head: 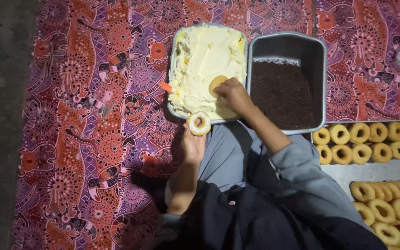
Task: The person repeatedly picks up ring-shaped donuts, presses them into a tray of white cream filling, then rolls them in a tray of dark crumbs before placing them on a metal sheet. The process is repeated for multiple donuts throughout the clip.
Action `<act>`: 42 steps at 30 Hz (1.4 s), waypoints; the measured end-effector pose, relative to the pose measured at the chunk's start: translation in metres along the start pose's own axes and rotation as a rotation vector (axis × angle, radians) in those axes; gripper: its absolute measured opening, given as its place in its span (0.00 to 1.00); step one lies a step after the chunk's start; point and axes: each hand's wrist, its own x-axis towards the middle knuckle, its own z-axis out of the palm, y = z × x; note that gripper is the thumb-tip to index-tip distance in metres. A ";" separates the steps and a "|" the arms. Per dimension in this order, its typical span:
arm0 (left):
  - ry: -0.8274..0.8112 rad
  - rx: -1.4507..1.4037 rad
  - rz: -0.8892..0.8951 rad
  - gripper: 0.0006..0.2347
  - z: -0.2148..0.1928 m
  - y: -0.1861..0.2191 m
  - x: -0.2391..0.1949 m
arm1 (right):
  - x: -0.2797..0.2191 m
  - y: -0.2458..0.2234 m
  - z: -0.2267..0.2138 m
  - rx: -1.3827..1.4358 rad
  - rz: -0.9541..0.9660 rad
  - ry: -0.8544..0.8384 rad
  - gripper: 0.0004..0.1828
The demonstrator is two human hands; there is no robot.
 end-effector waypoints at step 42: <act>-0.234 1.518 -0.488 0.19 0.200 -0.228 0.058 | -0.291 0.161 -0.134 0.395 0.643 0.839 0.28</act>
